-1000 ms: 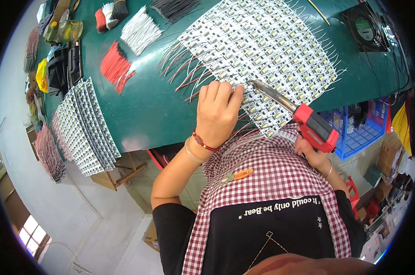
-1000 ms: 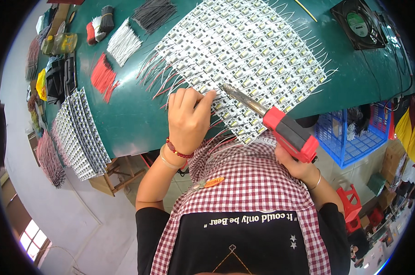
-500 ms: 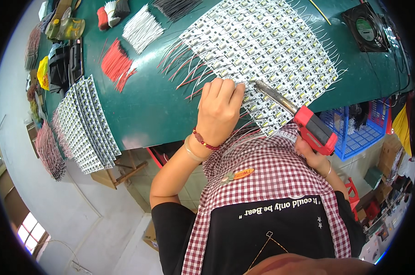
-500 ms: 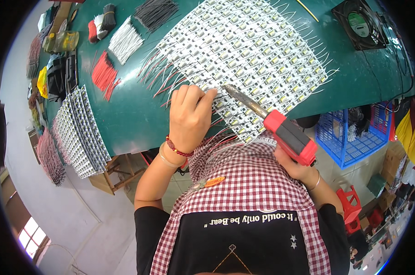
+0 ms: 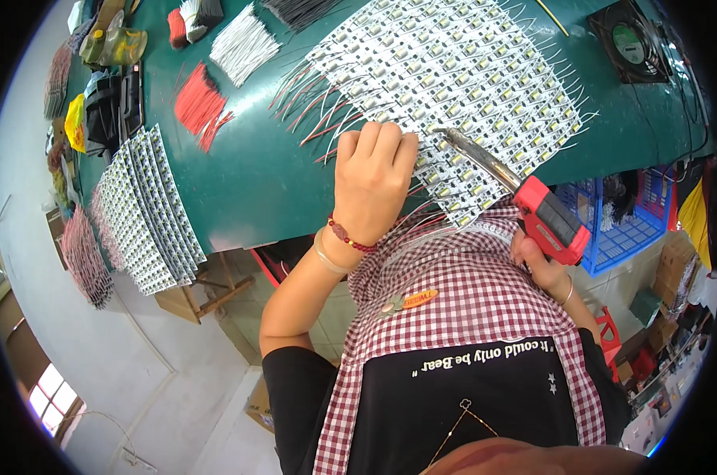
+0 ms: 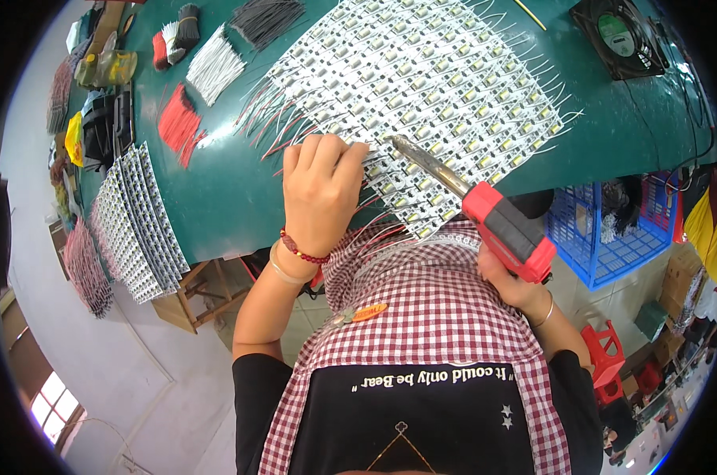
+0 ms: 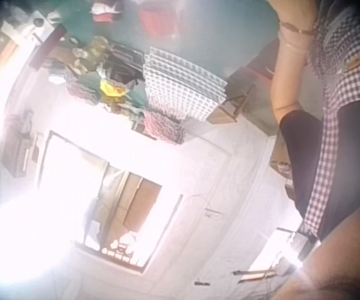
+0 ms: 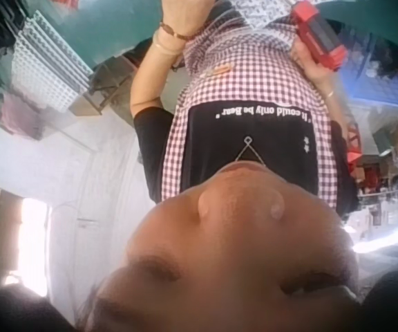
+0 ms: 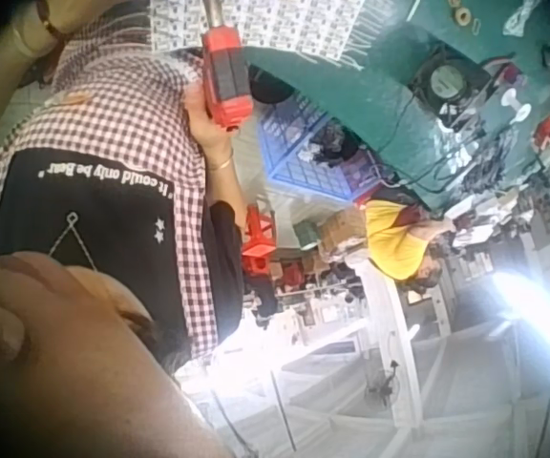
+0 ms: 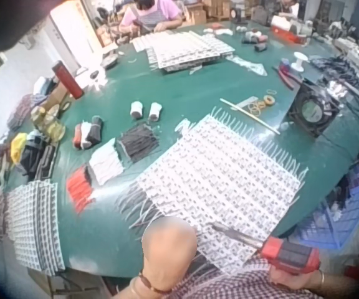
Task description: The person uses a soldering iron to attach small wires to a large LED panel. They pick up individual wires from bundles on the table and solder them to specific points on the panel, working methodically across the surface.
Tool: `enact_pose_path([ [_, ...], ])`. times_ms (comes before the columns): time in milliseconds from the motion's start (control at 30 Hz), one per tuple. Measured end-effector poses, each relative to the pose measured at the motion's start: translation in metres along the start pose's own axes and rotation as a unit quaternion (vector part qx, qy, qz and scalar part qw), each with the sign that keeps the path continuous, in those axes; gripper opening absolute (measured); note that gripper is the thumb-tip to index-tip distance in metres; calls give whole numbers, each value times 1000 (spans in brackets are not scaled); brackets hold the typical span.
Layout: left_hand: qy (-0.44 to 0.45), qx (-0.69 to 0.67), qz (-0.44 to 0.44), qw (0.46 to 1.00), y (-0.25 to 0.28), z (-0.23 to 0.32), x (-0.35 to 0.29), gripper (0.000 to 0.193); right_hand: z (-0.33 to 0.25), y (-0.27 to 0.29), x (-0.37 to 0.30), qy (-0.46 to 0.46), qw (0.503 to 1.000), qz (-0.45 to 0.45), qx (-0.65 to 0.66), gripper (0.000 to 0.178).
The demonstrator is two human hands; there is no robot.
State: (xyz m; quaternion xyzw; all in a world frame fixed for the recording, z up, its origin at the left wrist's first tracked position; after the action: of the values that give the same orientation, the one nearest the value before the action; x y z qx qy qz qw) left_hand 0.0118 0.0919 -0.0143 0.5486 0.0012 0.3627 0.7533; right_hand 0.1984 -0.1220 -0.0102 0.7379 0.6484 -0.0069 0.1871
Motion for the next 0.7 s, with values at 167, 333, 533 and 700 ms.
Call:
enact_pose_path([
  [167, -3, -31, 79, 996, 5, 7, -5, 29, 13, 3, -8, 24, 1000, 6, 7, 47],
  [333, 0, -58, 36, 998, -8, 10, -17, 27, 16, 4, -13, -17, 999, 15, 48, 23],
  [533, 7, -63, 21, 998, -9, 10, -17, 25, 19, 3, -15, -22, 999, 24, 0, 13],
  [700, 6, -62, 22, 998, -9, 10, -16, 24, 31, 3, -18, -3, 998, 19, -62, 17],
])
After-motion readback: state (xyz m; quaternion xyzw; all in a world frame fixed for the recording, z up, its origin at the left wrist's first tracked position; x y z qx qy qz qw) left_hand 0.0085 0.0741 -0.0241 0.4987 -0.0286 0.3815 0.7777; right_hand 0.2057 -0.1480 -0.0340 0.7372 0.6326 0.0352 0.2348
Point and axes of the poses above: each hand's wrist, its own x-axis towards the middle knuckle, its own y-axis out of the back of the hand, z = x × y, the point moved 2 cm from there along x, towards the middle knuckle, and after that the axes turned 9 degrees about -x, right-handed, at the moved point
